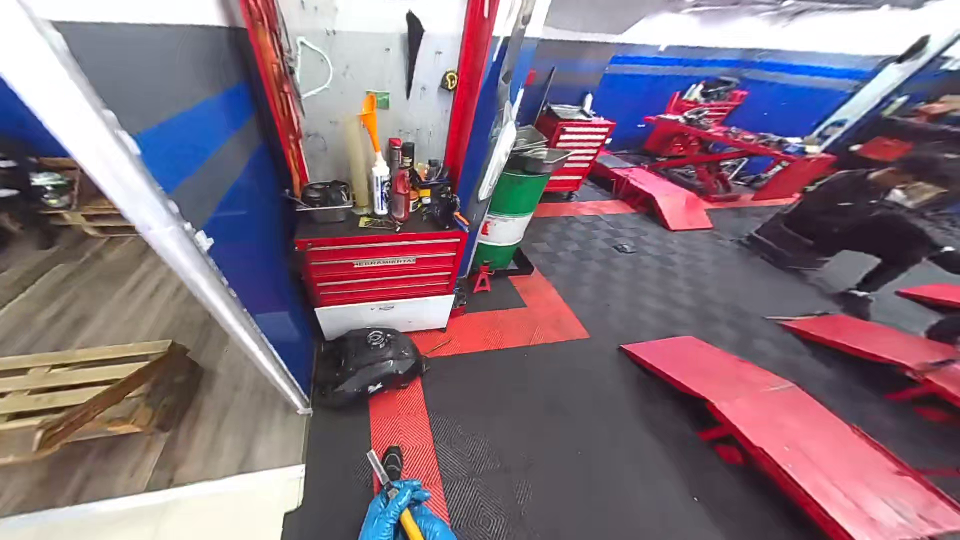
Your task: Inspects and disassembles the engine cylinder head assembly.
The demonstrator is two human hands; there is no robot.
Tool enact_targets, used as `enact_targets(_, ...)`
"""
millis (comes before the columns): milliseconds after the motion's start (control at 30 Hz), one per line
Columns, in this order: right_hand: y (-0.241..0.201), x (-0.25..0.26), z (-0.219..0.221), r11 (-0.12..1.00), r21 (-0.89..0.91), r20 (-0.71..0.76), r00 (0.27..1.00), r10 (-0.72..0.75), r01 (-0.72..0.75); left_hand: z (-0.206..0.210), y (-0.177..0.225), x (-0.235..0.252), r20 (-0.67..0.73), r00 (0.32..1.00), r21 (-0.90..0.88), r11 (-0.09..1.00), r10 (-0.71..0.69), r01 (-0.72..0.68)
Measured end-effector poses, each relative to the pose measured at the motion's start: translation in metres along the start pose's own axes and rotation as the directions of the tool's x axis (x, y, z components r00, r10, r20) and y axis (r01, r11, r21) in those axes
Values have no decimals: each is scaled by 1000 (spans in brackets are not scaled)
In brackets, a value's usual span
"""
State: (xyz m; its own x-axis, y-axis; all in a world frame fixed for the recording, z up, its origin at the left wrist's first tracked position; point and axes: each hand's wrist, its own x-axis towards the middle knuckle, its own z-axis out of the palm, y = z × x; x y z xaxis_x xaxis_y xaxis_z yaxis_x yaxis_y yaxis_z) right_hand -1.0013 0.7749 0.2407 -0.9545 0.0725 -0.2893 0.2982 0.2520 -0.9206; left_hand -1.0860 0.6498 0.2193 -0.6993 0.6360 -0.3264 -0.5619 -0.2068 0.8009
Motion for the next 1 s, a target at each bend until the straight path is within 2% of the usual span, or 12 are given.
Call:
enact_targets(100, -1, 92, -77, 998, 36, -122, 991, 52, -48, 19, 26, 127, 113, 993, 13, 999, -33, 32)
enact_targets(167, -8, 137, -133, 989, 68, -170, 975, 143, -133, 41, 44, 205, 195, 977, 77, 994, -87, 73)
enact_targets(267, -23, 184, -225, 971, 167, -267, 940, 213, -173, 86, 85, 313, 351, 926, 279, 960, -136, 36)
enact_targets(367, -31, 232, -318, 938, 297, -353, 892, 282, -179, 121, 142, 416, 291, 951, 462, 886, -103, -45)
enact_targets(467, -15, 298, -417, 947, 282, -444, 854, 273, -156, 145, 200, 533, 193, 981, 561, 816, 33, -138)
enact_targets(533, -2, 356, -480, 959, 244, -460, 854, 243, -142, 162, 244, 614, 156, 974, 628, 744, 166, -228)
enact_targets(633, 14, 456, -571, 983, 152, -423, 892, 162, -107, 200, 306, 734, 100, 927, 719, 618, 362, -319)
enact_targets(700, 15, 526, -625, 984, 148, -366, 919, 147, -99, 230, 345, 814, 96, 877, 803, 484, 471, -348)
enact_targets(800, 7, 594, -671, 960, 238, -265, 941, 212, -150, 258, 378, 917, 72, 855, 968, 170, 513, -183)
enact_targets(867, -2, 629, -694, 953, 256, -212, 953, 216, -160, 263, 394, 978, 73, 854, 997, -18, 516, -74)
enact_targets(933, -5, 651, -708, 955, 245, -157, 965, 209, -167, 262, 398, 1015, 26, 877, 995, -98, 479, 24)
enact_targets(1000, -8, 664, -717, 947, 265, -96, 973, 210, -178, 264, 396, 1029, -70, 898, 992, -61, 434, 107)
